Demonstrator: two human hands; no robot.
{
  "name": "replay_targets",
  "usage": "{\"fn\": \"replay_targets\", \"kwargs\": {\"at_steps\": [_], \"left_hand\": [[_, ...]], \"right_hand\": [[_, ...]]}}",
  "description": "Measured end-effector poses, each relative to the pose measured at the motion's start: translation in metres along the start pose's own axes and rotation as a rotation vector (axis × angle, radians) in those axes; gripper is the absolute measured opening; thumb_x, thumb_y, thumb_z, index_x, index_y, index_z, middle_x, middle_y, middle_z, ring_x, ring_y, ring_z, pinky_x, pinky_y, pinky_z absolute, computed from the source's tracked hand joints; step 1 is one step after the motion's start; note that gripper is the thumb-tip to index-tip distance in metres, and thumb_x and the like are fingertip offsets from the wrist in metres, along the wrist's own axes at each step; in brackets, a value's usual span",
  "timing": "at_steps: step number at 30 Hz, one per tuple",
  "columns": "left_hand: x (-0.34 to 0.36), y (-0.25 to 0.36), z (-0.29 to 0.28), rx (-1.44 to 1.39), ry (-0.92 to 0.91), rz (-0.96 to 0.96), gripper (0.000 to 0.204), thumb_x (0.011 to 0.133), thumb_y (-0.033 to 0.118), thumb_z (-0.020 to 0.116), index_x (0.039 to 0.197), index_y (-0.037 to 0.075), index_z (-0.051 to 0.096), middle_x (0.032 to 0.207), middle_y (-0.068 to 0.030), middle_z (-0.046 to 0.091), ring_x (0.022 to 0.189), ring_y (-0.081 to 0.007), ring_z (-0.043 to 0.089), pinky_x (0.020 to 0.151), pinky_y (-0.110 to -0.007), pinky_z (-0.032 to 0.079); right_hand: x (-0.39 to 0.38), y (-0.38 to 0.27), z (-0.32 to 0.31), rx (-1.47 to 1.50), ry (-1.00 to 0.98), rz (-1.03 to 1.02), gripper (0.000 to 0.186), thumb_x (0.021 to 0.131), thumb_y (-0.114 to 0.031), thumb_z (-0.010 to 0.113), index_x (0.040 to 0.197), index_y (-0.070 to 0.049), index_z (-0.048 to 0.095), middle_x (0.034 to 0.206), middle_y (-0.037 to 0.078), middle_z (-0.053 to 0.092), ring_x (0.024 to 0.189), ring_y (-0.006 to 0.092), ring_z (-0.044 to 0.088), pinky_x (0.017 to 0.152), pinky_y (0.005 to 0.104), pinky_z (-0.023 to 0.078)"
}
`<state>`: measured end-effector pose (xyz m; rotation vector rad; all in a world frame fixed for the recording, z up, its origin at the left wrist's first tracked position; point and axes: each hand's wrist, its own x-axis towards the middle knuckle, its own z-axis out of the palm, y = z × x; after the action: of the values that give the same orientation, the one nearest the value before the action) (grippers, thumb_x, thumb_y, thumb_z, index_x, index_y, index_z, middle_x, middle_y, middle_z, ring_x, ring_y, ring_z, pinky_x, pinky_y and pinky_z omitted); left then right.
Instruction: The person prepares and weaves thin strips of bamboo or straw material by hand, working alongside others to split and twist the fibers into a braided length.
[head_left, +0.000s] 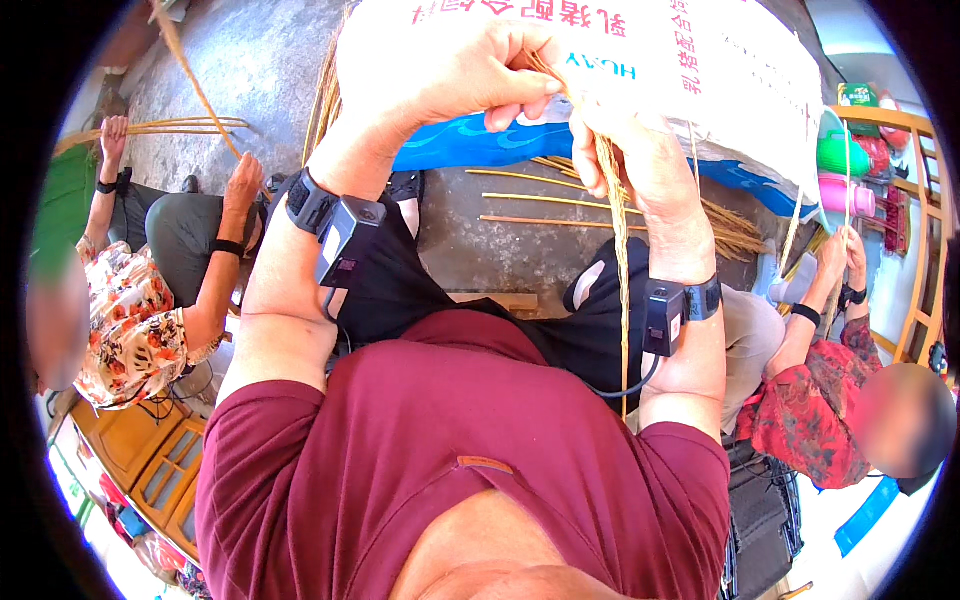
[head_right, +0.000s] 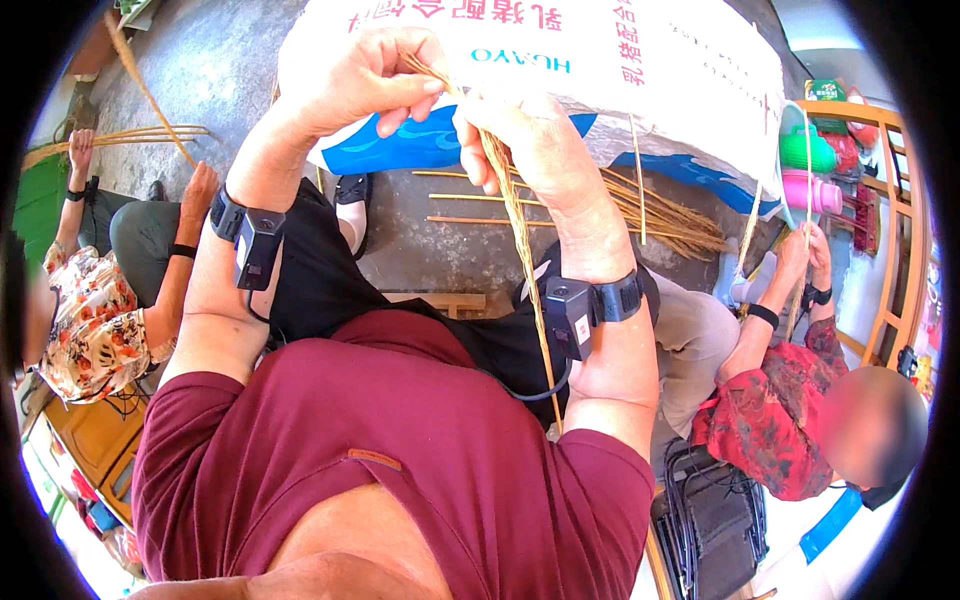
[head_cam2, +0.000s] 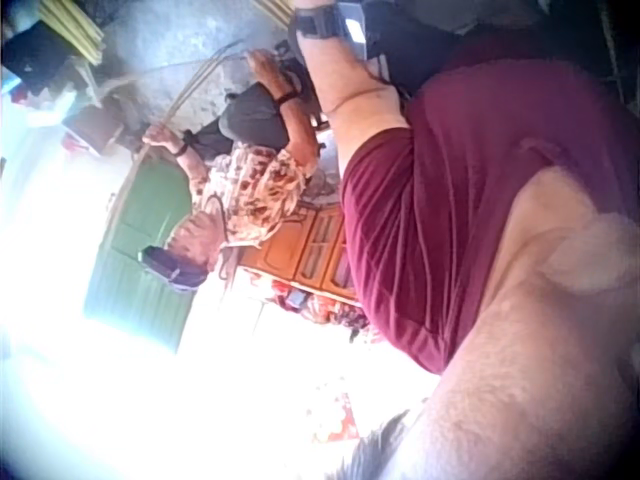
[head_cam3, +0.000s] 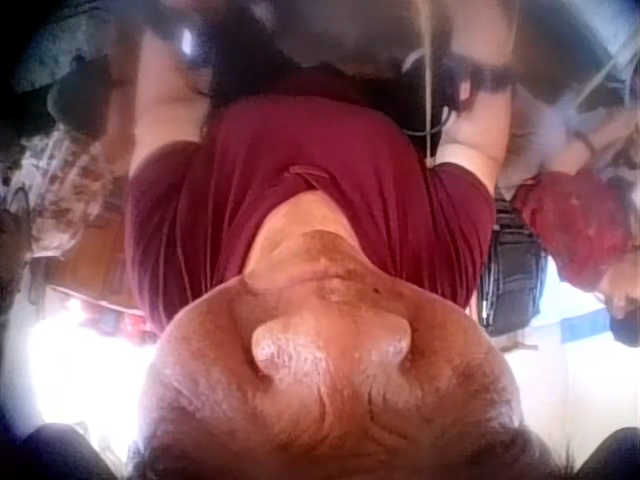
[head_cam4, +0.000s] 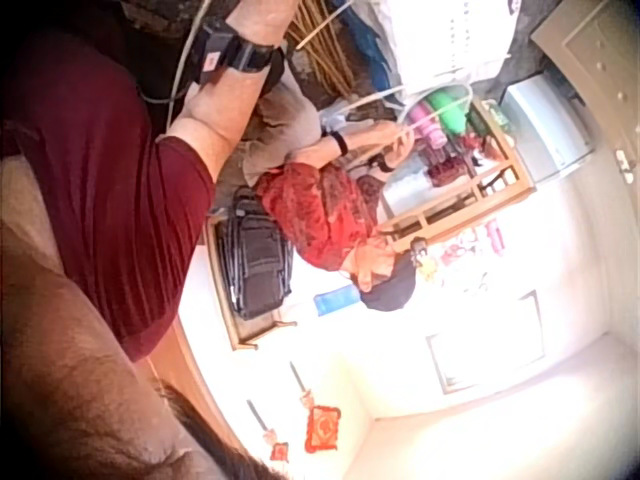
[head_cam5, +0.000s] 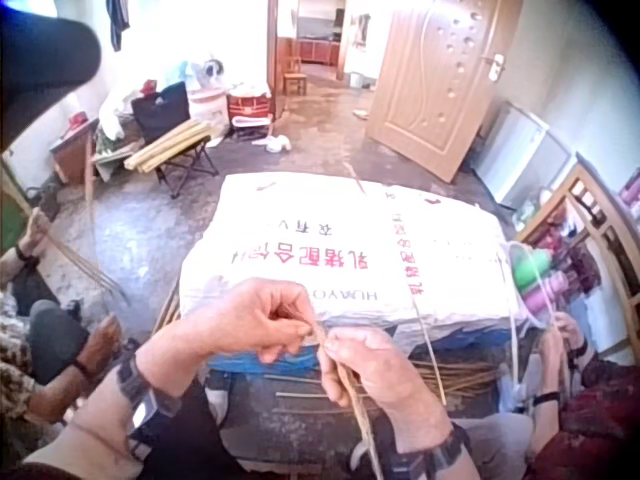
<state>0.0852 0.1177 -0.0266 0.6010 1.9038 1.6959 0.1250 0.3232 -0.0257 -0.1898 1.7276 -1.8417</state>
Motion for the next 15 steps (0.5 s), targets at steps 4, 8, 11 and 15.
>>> {"fn": "replay_targets", "kwargs": {"at_steps": [4, 8, 11, 15], "left_hand": [[-0.005, -0.01, -0.021, 0.138, 0.101, 0.063, 0.01, 0.089, 0.011, 0.054, 0.092, 0.003, 0.058, 0.068, -0.0035, 0.059, 0.045, -0.0048, 0.048, 0.043, -0.015, 0.036], [-0.004, -0.006, -0.036, -0.033, 0.347, -0.096, 0.005, 0.084, 0.003, 0.053, 0.088, 0.002, 0.055, 0.068, -0.0061, 0.059, 0.049, -0.0092, 0.055, 0.042, -0.021, 0.043], [-0.004, -0.005, -0.028, -0.066, 0.365, -0.167, 0.005, 0.081, 0.001, 0.055, 0.086, 0.001, 0.057, 0.066, -0.0049, 0.059, 0.052, -0.0096, 0.055, 0.046, -0.022, 0.044], [-0.005, -0.019, -0.01, 0.002, 0.088, -0.054, 0.022, 0.085, 0.009, 0.059, 0.106, 0.004, 0.057, 0.079, -0.0044, 0.061, 0.05, -0.0079, 0.052, 0.05, -0.019, 0.044]], "right_hand": [[-0.003, -0.003, 0.0, 0.052, -0.013, -0.032, 0.028, 0.088, -0.028, 0.048, 0.073, -0.005, 0.057, 0.055, 0.004, 0.055, 0.044, 0.0092, 0.05, 0.043, 0.0208, 0.04], [-0.005, -0.007, 0.001, 0.069, -0.013, -0.034, 0.029, 0.088, -0.028, 0.048, 0.073, -0.004, 0.056, 0.053, 0.005, 0.054, 0.044, 0.0099, 0.05, 0.043, 0.0214, 0.039], [-0.004, -0.006, 0.001, 0.099, 0.018, -0.066, 0.027, 0.089, -0.024, 0.046, 0.074, -0.002, 0.055, 0.053, 0.006, 0.052, 0.041, 0.0112, 0.048, 0.039, 0.0207, 0.038], [-0.001, -0.006, 0.004, 0.094, 0.009, -0.052, 0.031, 0.089, -0.027, 0.047, 0.073, -0.003, 0.057, 0.052, 0.006, 0.054, 0.042, 0.011, 0.049, 0.041, 0.022, 0.038]]}}
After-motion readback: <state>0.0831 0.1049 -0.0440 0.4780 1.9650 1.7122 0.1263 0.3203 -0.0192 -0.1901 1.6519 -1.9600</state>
